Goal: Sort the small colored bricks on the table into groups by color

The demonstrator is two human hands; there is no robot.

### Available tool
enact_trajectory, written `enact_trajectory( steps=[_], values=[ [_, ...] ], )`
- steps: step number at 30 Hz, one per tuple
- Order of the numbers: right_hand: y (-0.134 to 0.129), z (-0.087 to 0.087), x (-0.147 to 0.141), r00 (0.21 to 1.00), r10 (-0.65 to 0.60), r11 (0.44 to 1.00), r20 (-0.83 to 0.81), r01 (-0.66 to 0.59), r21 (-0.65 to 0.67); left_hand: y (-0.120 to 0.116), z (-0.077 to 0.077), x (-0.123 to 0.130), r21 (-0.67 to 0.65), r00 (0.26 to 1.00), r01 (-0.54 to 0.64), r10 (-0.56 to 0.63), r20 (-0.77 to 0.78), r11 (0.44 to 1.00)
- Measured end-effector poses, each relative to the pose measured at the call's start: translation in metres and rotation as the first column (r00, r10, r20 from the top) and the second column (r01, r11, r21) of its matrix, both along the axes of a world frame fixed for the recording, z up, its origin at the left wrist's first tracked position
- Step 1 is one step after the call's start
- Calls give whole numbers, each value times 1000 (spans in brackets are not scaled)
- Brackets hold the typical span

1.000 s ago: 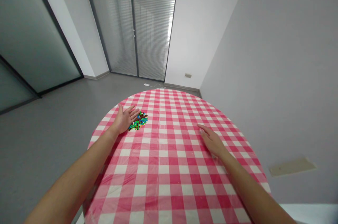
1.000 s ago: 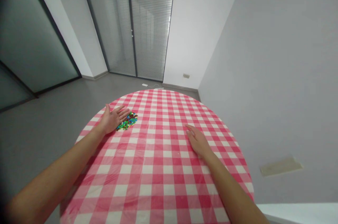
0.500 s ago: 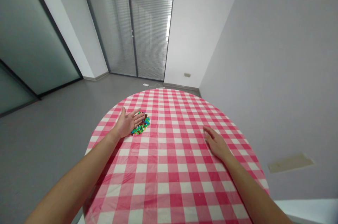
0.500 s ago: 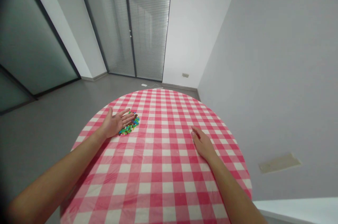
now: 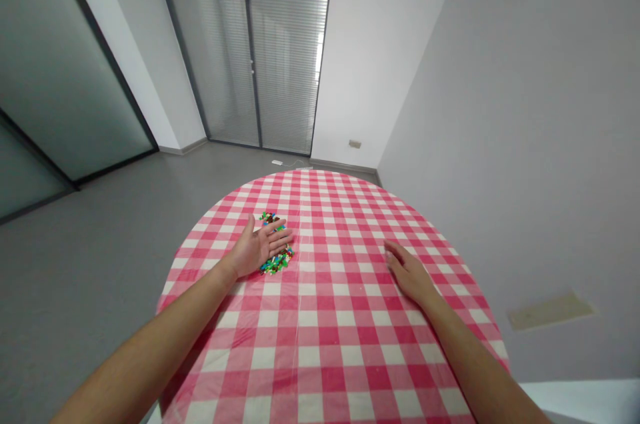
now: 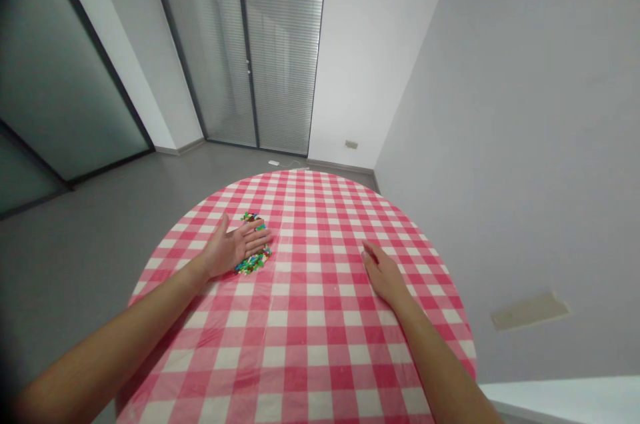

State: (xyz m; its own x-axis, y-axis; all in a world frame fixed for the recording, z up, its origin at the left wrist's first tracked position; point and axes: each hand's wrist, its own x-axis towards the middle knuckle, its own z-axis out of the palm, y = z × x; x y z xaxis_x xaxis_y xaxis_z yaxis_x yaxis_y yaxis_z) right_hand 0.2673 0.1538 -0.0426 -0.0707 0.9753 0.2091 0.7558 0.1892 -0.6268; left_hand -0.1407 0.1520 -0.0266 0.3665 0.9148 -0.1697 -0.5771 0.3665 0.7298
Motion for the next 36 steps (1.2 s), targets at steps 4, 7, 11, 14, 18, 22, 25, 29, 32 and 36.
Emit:
enact_trajectory(
  steps=[4, 7, 11, 14, 18, 22, 25, 29, 32, 36],
  values=[
    [0, -2, 1, 1000, 4, 1000, 15, -4, -4, 2, 4, -2, 20, 999, 34, -34, -13, 999],
    [1, -3, 1, 1000, 0, 1000, 27, 0, -9, 19, 13, -16, 98, 995, -46, 54, -86, 994],
    [0, -1, -1, 999, -7, 1000, 37, 7, -15, 59, 17, -40, 245, 909, -277, 336, -245, 929],
    [-1, 0, -2, 999, -11, 1000, 31, 12, -21, 87, 8, -47, 316, 801, -372, 473, -367, 873],
    [0, -2, -2, 1000, -7, 1000, 9, 7, -17, 105, -9, -37, 342, 787, -284, 421, -451, 896],
    [-1, -2, -2, 1000, -9, 1000, 1, 9, -29, 106, -15, -24, 367, 820, -243, 393, -417, 898],
    [-2, 0, -3, 1000, -17, 999, -2, 16, -41, 104, -9, -19, 294, 863, -264, 361, -353, 919],
    [-2, 0, -4, 1000, -13, 1000, -12, 13, -29, 99, -1, -19, 167, 944, -212, 246, -219, 963],
    [-2, 0, -3, 1000, -4, 1000, -19, 4, -15, 96, -1, -17, 122, 974, -159, 176, -146, 980],
    [-2, 0, -3, 1000, -11, 1000, -13, 10, -17, 90, -3, -11, 128, 992, -82, 94, -83, 988]
  ],
)
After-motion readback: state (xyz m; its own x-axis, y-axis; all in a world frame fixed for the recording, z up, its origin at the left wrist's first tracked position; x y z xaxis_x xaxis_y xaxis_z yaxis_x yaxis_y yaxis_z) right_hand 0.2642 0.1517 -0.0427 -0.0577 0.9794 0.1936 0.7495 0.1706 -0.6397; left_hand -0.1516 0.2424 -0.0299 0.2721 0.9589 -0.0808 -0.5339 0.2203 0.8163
